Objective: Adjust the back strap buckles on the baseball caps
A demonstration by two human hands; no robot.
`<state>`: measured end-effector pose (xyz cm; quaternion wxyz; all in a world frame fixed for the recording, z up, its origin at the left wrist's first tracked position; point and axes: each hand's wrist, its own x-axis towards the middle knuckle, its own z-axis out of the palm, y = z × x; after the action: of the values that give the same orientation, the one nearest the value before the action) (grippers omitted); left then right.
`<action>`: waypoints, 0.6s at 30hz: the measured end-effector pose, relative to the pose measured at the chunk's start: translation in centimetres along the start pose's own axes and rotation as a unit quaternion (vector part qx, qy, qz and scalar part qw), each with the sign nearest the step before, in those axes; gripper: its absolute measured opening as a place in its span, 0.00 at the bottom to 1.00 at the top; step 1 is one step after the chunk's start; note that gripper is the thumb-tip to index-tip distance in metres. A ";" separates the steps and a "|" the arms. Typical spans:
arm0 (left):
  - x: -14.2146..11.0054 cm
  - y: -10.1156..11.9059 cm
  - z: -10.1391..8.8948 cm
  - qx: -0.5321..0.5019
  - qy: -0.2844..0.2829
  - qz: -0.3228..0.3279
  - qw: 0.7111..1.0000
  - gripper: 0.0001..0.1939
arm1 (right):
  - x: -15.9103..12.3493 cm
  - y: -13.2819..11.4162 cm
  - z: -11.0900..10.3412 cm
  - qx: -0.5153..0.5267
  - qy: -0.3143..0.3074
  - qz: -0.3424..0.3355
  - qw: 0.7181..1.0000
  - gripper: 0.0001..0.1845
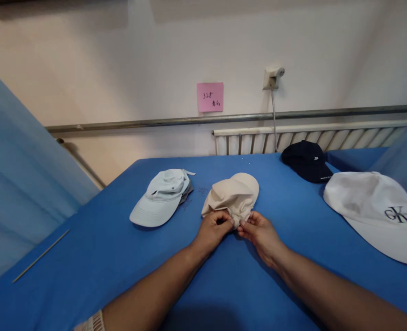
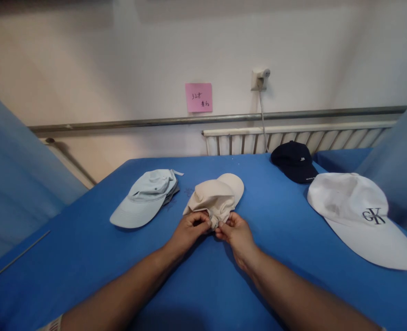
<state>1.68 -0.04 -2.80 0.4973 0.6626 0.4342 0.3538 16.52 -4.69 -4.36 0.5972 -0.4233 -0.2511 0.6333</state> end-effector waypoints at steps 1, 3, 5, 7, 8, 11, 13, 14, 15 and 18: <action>0.0 0.0 0.0 -0.006 0.008 -0.009 1.000 0.10 | 0.0 0.1 0.1 -0.002 0.004 -0.003 1.000 0.25; -0.1 0.2 0.1 -0.014 0.024 -0.025 0.999 0.08 | 0.0 0.3 0.2 -0.007 0.010 -0.011 1.000 0.25; -0.2 0.4 0.2 -0.020 0.029 -0.039 0.999 0.08 | 0.1 0.4 0.2 -0.011 0.007 -0.019 1.000 0.25; -0.2 0.6 0.2 -0.027 0.027 -0.050 0.998 0.09 | 0.2 0.6 0.2 -0.014 0.003 -0.022 1.000 0.25; -0.2 0.6 0.2 -0.029 0.025 -0.054 0.998 0.09 | 0.3 0.6 0.2 -0.016 0.002 -0.023 1.000 0.24; -0.1 0.5 0.2 -0.011 0.031 -0.062 0.998 0.09 | 0.5 0.8 0.1 -0.022 0.000 -0.031 0.999 0.23; -0.1 0.3 0.2 0.018 0.050 -0.067 0.996 0.08 | 0.6 1.0 0.2 -0.027 -0.006 -0.039 0.999 0.22; -0.1 0.2 0.2 0.033 0.062 -0.071 0.995 0.08 | 0.7 1.1 0.2 -0.030 -0.010 -0.042 0.999 0.21; -0.1 0.1 0.2 0.046 0.073 -0.075 0.993 0.08 | 0.7 1.2 0.2 -0.033 -0.012 -0.046 0.998 0.21; -0.1 0.0 0.2 0.076 0.089 -0.086 0.989 0.09 | 0.9 1.5 0.2 -0.049 -0.015 -0.061 0.997 0.20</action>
<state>1.83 -0.17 -2.88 0.4336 0.6245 0.5579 0.3327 15.57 -4.06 -5.68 0.6094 -0.4268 -0.3163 0.5886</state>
